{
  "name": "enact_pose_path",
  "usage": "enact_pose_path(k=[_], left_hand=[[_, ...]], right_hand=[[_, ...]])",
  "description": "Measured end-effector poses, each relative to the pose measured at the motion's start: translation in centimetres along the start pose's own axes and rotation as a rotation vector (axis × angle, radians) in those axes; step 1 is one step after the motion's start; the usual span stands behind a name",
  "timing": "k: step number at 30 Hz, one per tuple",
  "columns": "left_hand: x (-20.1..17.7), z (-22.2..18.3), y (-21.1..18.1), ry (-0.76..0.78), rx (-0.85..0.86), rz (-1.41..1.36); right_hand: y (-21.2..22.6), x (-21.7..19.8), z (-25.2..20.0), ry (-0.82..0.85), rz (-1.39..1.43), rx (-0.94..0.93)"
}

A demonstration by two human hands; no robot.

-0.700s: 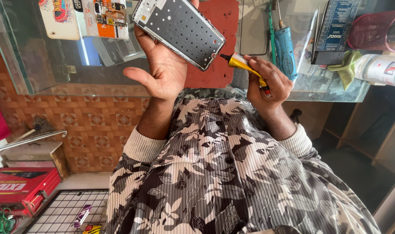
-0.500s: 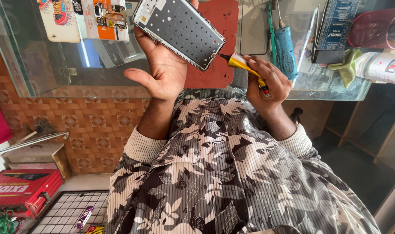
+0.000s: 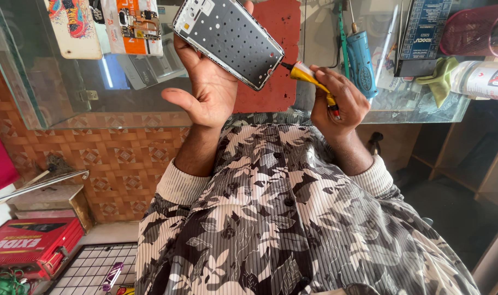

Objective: The person applies adhesive to the edges of a smartphone frame using a tube. They then place a new screen assembly onto the frame and press it down. The person uses a green plastic tool to clean the edges and applies a strip of white tape to the top of the screen. Finally, they apply more adhesive to the frame.

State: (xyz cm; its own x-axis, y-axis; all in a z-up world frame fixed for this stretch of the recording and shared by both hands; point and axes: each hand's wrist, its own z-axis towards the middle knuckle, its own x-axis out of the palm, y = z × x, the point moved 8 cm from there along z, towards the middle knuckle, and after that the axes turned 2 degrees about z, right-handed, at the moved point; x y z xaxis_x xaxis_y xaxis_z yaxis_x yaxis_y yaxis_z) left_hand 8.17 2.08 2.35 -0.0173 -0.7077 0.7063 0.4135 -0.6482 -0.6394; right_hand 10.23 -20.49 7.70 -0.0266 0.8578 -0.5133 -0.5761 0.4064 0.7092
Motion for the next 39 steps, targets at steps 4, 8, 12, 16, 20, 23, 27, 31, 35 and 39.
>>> enact_pose_path(k=[4,8,12,16,20,23,27,31,35,39], left_hand=[[-2.0,-0.2,0.9,-0.003,-0.049,-0.051],[-7.2,-0.8,3.2,-0.099,-0.273,0.144],[-8.4,-1.8,5.6,-0.039,-0.580,0.287],[-8.2,-1.5,6.4,-0.075,-0.653,0.236],[-8.6,-1.0,5.8,-0.106,-0.677,0.249],[-8.7,-0.3,5.1,-0.062,-0.722,0.399],[-7.6,0.7,3.8,0.006,-0.729,0.555],[-7.1,1.1,3.1,0.016,-0.714,0.647],[-8.1,0.7,3.5,-0.043,-0.749,0.641],[-9.1,0.3,3.8,-0.051,-0.772,0.579]], right_hand=[[-4.4,-0.8,-0.5,-0.143,0.176,0.113],[-9.7,-1.1,-0.9,-0.156,0.423,0.325],[-10.2,1.1,-1.5,-0.037,0.405,0.309],[-7.2,1.9,-2.1,0.032,-0.063,0.183],[-7.2,2.0,-2.4,0.133,-0.319,0.136],[-9.2,1.7,-2.5,0.157,-0.435,0.028],[-11.6,1.2,-2.4,0.163,-0.611,-0.083],[-11.9,0.6,-1.9,0.200,-0.650,0.002],[-9.5,2.2,-1.5,0.290,-0.588,-0.062],[-7.9,3.2,-1.9,0.369,-0.550,-0.043]])
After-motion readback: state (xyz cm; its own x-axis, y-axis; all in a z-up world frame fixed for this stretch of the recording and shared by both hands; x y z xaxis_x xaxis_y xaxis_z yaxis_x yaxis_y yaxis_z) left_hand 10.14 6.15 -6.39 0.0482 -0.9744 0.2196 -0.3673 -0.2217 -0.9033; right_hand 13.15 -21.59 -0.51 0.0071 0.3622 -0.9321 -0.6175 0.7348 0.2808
